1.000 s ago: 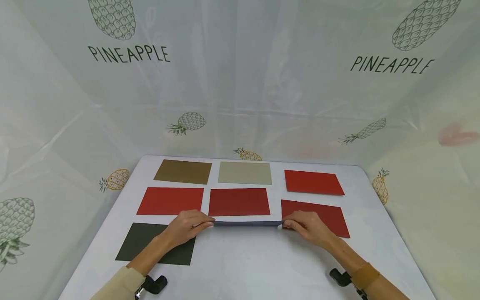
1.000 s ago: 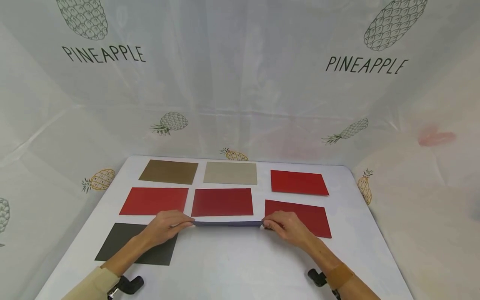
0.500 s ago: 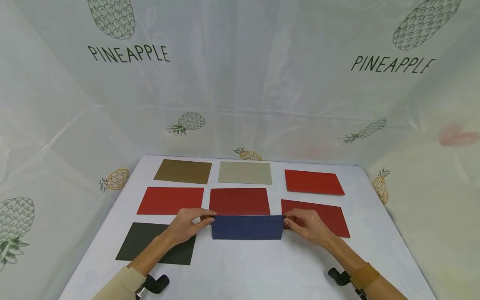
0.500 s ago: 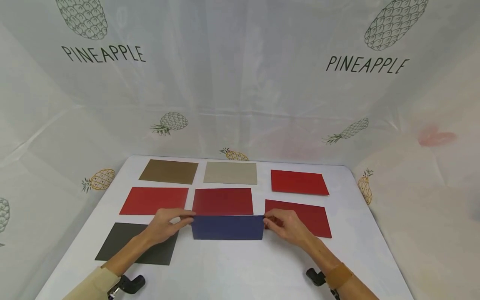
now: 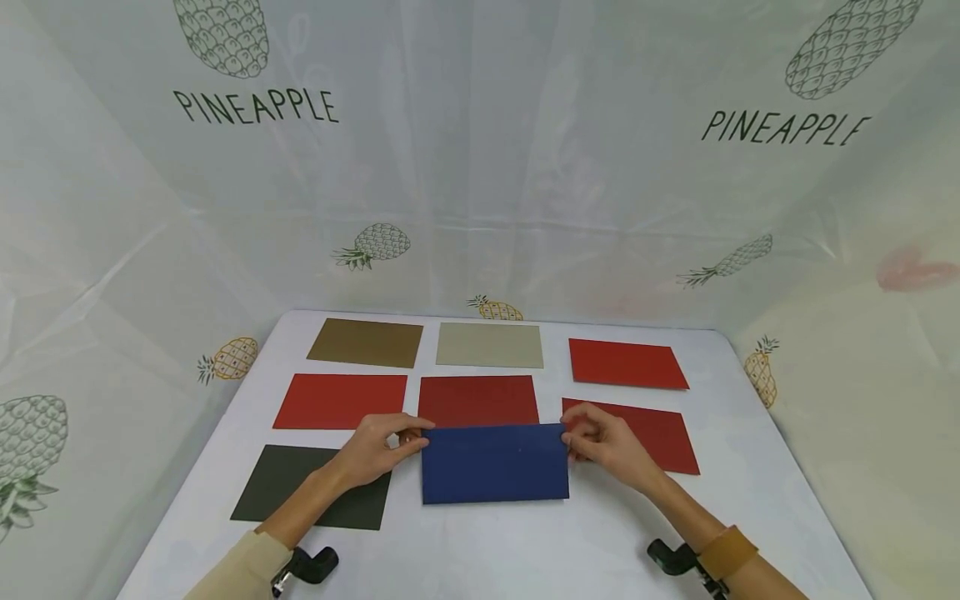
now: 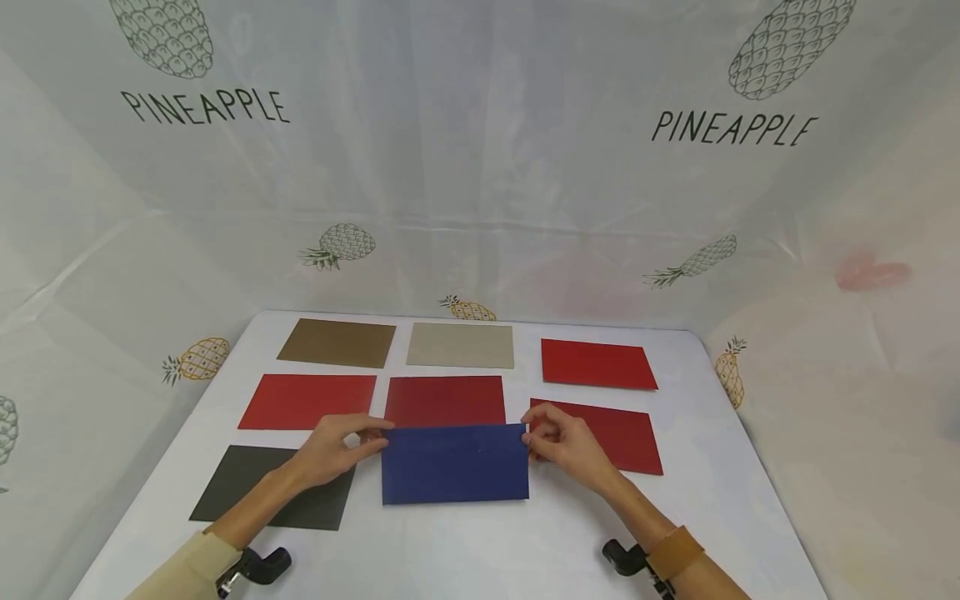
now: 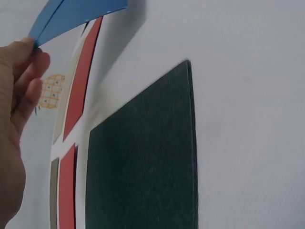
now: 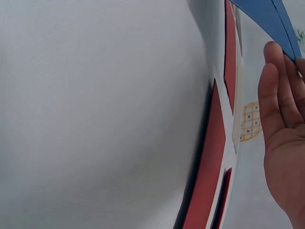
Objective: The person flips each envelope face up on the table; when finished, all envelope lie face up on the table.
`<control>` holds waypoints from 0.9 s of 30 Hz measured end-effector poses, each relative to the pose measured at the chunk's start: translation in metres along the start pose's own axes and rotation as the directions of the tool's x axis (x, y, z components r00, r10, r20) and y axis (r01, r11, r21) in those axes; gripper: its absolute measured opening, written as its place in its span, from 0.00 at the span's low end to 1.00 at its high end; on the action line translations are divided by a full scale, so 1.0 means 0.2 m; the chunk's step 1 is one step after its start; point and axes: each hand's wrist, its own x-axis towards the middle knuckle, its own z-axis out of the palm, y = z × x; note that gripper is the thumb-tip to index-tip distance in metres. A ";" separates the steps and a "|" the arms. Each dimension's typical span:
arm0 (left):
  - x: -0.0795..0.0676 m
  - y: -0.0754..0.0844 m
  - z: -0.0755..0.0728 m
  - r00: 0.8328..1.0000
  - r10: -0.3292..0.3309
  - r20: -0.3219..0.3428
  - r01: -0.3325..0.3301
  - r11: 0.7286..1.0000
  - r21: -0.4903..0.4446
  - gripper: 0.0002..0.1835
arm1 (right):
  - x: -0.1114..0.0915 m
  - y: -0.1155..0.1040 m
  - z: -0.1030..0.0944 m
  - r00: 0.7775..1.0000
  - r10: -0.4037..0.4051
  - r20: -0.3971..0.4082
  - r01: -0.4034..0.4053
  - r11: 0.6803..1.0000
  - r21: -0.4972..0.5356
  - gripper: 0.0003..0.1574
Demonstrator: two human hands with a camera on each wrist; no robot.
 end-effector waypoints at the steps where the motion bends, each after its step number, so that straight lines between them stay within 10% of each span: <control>1: 0.00 0.00 0.00 1.000 -0.014 0.016 0.014 1.000 -0.010 0.18 | 0.00 0.01 0.00 1.000 0.006 0.017 -0.006 1.000 0.001 0.18; 20: -0.02 -0.02 0.00 0.965 -0.163 0.205 0.156 0.986 0.054 0.21 | 0.02 0.07 0.05 0.998 0.022 0.060 -0.004 0.957 -0.291 0.12; 27: -0.03 -0.02 0.02 0.956 -0.197 0.219 0.152 0.967 0.206 0.21 | 0.02 0.07 0.05 0.996 0.028 0.088 0.001 0.949 -0.316 0.11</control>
